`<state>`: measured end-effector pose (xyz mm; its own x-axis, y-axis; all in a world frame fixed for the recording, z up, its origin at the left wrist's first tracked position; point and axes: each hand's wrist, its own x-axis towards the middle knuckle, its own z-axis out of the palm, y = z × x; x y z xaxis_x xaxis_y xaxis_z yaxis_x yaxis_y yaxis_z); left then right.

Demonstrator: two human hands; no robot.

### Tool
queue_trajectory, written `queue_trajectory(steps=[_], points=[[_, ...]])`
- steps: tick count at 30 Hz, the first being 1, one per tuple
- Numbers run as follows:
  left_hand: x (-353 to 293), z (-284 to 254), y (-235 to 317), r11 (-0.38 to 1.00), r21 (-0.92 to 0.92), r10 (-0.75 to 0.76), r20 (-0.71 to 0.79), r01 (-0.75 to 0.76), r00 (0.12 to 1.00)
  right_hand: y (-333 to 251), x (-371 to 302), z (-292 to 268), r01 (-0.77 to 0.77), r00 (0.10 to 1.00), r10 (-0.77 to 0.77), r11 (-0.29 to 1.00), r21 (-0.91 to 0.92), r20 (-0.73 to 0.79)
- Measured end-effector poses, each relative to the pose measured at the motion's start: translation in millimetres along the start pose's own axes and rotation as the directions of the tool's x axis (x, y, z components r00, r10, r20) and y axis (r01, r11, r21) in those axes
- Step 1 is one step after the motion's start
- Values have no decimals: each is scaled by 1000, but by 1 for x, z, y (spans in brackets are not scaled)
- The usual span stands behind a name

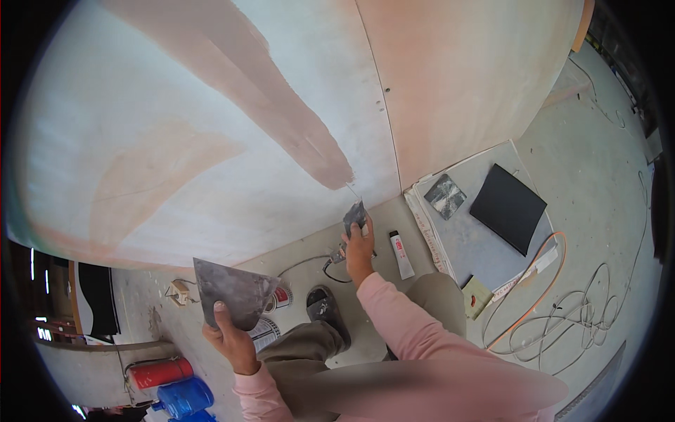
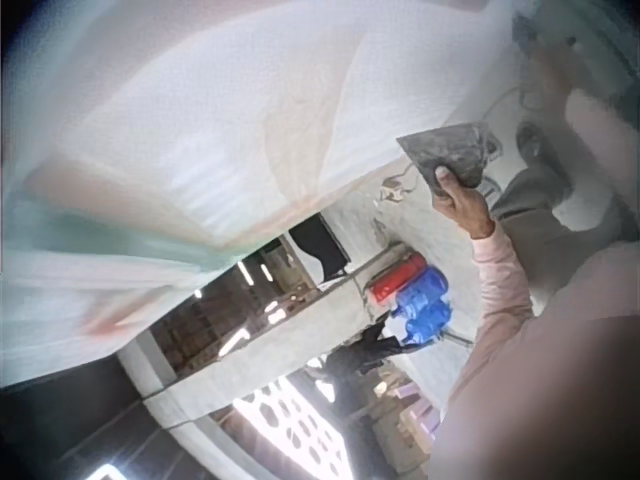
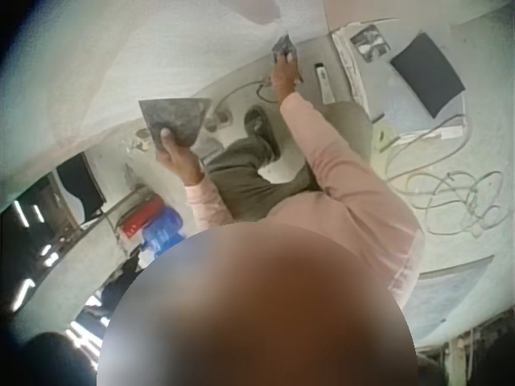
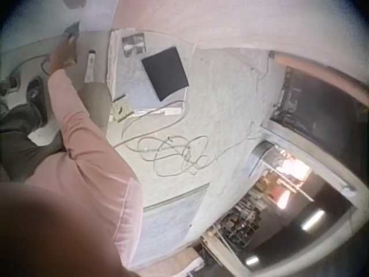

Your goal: Applying and smoothing putty/filler onto a wall surface using spatulas.

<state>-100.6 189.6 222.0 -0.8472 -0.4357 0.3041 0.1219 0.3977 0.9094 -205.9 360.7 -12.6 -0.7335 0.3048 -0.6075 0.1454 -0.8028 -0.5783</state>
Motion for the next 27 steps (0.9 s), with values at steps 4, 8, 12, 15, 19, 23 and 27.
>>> queue_trajectory(steps=[4,8,12,15,19,23,27], points=[[0,22,-19,997,64,-32,-44,35,999,34,29,13,438,897,-442,883,-168,18],[-5,16,-16,993,101,-72,71,65,995,22,26,44,564,813,-583,782,-264,10],[-9,10,-22,991,128,-55,114,41,992,21,48,80,606,735,-678,671,-427,-23],[-7,-10,-30,990,139,-33,112,17,993,37,38,78,643,698,-713,588,-490,61],[-4,-18,-31,993,110,-38,68,30,997,57,33,42,703,700,-670,587,-401,248],[-2,-20,-37,995,99,-19,38,15,999,22,50,31,388,920,-390,919,-66,-34],[1,-20,-36,996,88,-33,30,30,999,2,53,42,263,965,-263,958,111,-15]])
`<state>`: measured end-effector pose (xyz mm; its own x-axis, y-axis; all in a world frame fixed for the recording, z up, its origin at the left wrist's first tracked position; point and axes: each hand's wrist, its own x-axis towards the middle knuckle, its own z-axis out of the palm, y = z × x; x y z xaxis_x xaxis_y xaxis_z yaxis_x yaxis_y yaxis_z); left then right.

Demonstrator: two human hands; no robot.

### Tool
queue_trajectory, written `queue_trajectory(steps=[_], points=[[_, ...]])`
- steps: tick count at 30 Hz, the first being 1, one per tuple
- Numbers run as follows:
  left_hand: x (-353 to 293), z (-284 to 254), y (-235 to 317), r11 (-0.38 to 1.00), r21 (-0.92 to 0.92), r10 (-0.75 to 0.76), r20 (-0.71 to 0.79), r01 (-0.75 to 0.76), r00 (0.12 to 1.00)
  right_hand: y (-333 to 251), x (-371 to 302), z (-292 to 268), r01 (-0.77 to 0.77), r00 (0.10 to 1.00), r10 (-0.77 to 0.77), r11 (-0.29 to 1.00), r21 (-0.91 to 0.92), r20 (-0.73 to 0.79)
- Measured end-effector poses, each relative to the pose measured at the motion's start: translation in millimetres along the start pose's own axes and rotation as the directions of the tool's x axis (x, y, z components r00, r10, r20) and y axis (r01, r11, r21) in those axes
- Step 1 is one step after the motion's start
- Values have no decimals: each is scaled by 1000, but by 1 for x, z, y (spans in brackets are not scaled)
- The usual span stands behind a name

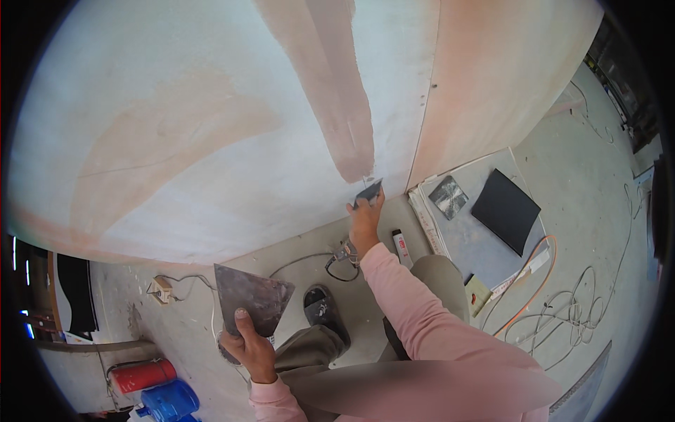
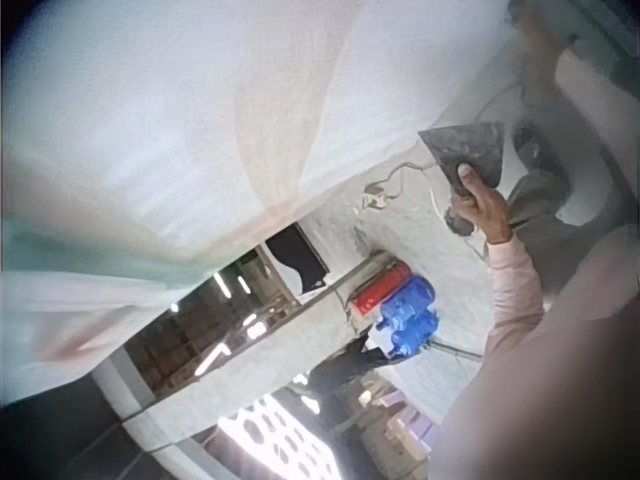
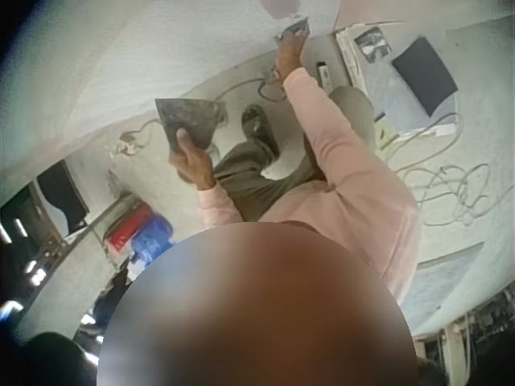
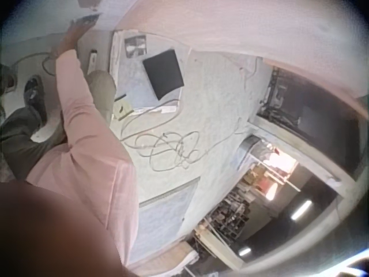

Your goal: Applying and smoothing putty/filler onto a wall surface using spatulas.

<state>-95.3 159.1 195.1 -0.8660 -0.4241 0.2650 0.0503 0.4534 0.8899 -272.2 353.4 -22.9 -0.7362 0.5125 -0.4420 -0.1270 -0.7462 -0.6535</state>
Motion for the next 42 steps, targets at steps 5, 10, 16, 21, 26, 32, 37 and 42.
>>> queue_trajectory(steps=[5,10,16,21,26,32,37,42], points=[[3,6,10,998,-51,-30,30,32,999,10,-7,25,-1,1000,1,1000,-16,14],[8,19,14,997,-79,23,59,-18,998,30,0,15,252,965,-233,948,-195,119],[7,20,21,995,-104,12,76,-4,997,29,7,-5,245,969,-244,956,-158,28],[2,1,7,999,-37,11,-17,-11,1000,19,-10,72,173,952,-277,839,-515,-131],[-1,12,11,998,-65,2,-27,-4,1000,39,-9,20,503,836,-521,601,-621,173],[-1,0,12,1000,-18,2,-15,-2,1000,22,-30,-3,-70,996,74,995,-75,48],[-3,-5,11,999,-45,-3,-33,1,999,-14,2,6,-210,975,217,971,114,-54],[-6,-13,3,998,-48,-44,-83,40,996,-10,-20,27,-112,993,114,993,46,-38]])
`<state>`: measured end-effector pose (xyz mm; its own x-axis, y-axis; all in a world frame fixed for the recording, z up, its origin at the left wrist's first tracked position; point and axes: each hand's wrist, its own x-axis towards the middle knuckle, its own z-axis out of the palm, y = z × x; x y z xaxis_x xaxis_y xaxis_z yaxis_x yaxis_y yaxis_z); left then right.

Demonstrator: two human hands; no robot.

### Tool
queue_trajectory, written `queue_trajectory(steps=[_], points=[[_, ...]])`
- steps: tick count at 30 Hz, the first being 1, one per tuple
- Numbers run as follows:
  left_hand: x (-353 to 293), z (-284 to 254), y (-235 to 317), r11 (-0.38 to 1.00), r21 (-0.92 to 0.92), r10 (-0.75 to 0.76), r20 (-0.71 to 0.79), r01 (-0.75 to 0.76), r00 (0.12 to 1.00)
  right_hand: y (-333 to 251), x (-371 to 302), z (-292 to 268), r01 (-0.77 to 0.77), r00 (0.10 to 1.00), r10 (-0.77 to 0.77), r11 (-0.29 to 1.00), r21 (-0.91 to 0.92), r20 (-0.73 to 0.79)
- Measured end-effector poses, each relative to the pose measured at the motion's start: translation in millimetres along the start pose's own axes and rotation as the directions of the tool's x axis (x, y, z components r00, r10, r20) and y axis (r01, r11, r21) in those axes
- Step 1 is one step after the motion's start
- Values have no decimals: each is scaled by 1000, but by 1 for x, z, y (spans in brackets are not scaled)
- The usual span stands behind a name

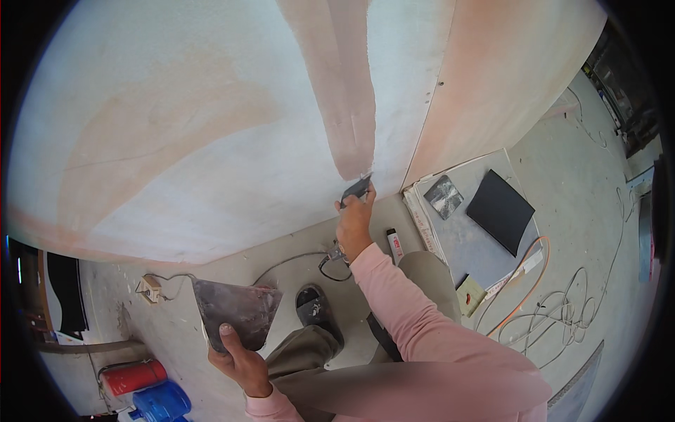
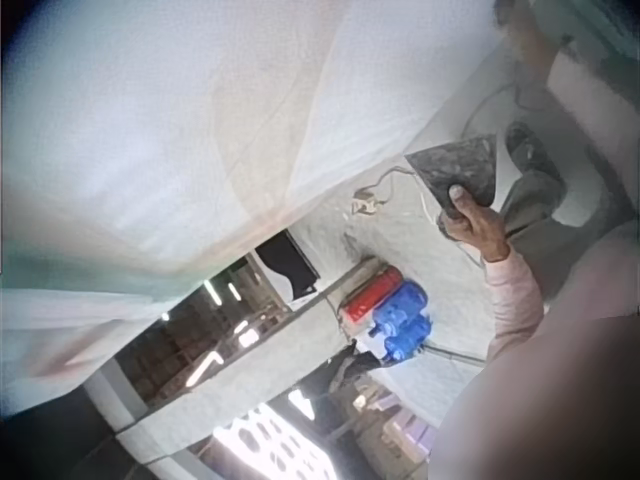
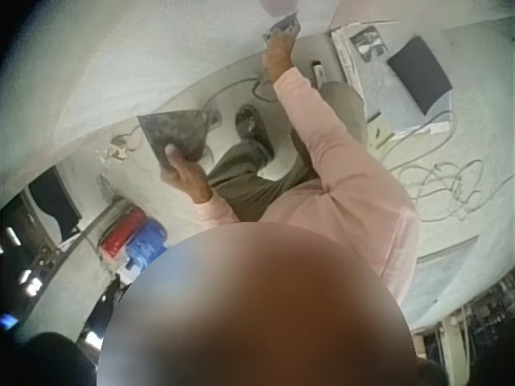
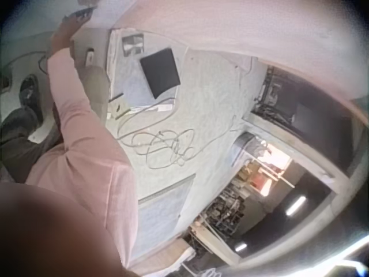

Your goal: Applying and smoothing putty/filler onto a wall surface using spatulas.

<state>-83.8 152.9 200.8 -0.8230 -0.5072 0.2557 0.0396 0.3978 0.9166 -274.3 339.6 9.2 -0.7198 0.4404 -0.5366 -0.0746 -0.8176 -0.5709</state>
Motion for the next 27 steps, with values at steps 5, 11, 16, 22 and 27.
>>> queue_trajectory(steps=[5,11,16,22,27], points=[[1,-8,-6,1000,23,18,-1,-18,1000,23,-14,-13,264,951,-214,938,-225,222],[-4,-1,-1,1000,22,18,-20,-17,1000,51,17,13,664,679,-698,450,-598,229],[-2,-7,-6,998,31,47,-32,-46,998,71,4,15,673,542,-783,186,-716,306],[2,5,5,1000,-18,19,-2,-19,1000,74,32,-74,591,758,-629,552,-588,171],[4,-9,-1,1000,6,13,16,-14,1000,-25,12,5,-111,993,103,981,160,59]])
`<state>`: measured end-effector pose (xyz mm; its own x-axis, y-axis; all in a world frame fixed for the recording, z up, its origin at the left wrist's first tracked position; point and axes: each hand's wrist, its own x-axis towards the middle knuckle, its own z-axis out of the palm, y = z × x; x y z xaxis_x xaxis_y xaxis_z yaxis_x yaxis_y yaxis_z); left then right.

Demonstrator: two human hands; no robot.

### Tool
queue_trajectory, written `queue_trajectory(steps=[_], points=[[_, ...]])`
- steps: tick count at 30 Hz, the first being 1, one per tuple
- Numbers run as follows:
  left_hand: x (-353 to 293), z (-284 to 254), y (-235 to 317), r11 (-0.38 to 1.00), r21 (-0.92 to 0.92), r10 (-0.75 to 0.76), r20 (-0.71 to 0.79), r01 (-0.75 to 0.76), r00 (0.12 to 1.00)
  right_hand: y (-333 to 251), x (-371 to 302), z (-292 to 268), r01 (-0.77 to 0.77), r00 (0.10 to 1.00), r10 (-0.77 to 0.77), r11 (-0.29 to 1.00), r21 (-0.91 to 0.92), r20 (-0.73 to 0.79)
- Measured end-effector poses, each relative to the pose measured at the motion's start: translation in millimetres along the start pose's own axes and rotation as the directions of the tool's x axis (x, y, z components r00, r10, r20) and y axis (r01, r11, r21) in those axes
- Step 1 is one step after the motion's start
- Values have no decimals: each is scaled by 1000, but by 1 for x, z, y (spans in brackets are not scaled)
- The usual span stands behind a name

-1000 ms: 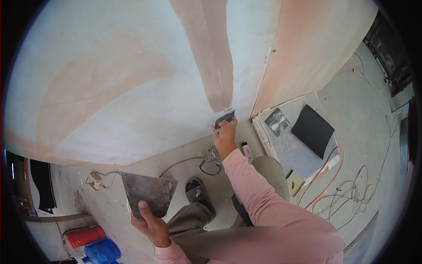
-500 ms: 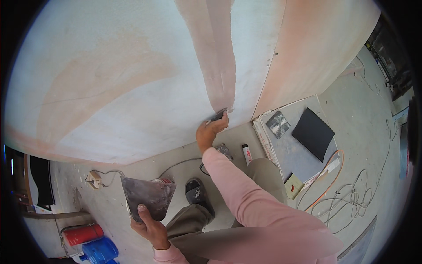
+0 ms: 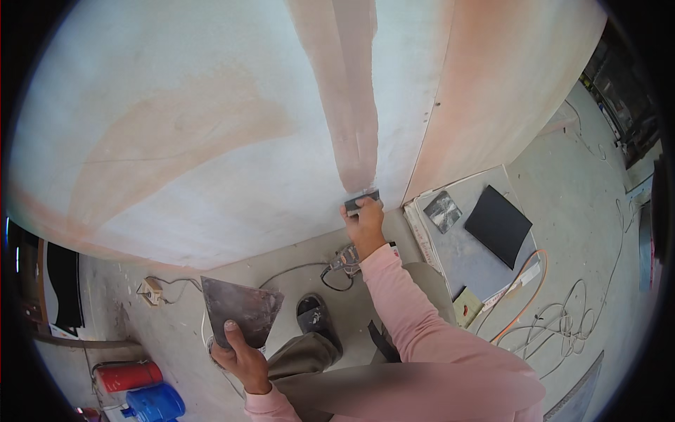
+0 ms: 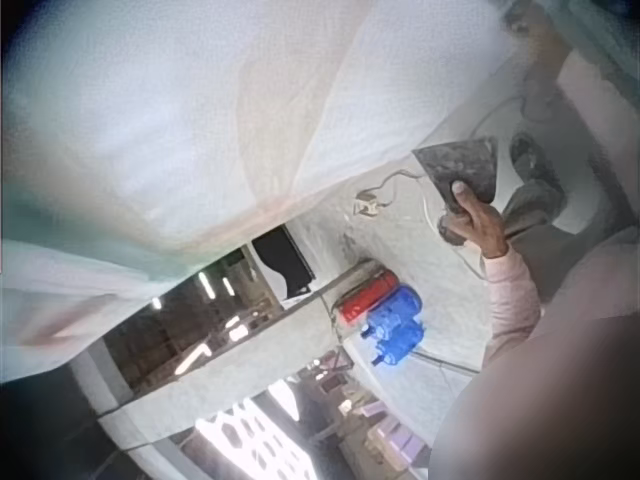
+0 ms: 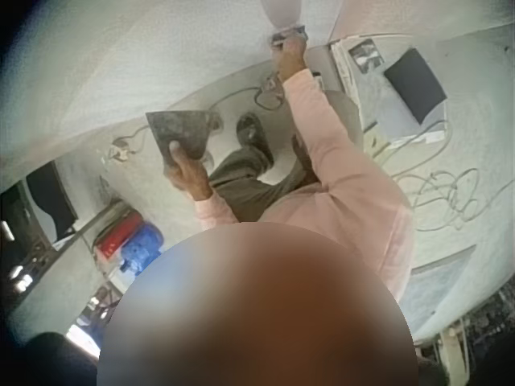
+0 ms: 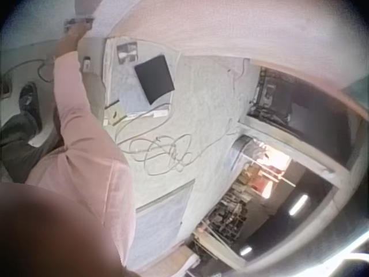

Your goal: Applying and smoothing putty/filler onto a wall surface using spatulas.

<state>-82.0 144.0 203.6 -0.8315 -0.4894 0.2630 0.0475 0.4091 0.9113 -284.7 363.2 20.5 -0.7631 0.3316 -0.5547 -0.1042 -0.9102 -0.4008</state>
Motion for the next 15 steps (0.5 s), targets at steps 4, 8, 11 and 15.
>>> queue_trajectory(steps=[4,8,11,15], points=[[1,11,0,1000,-16,-20,-5,20,1000,-39,-40,58,19,1000,-21,996,90,19],[5,12,1,1000,-15,4,50,-4,999,-57,-99,89,62,987,-77,993,99,145],[5,13,4,998,-21,-66,15,67,998,-64,-145,71,15,829,-34,999,38,558],[18,17,4,938,-229,-244,105,262,964,-69,-180,33,377,542,49,878,-294,839]])
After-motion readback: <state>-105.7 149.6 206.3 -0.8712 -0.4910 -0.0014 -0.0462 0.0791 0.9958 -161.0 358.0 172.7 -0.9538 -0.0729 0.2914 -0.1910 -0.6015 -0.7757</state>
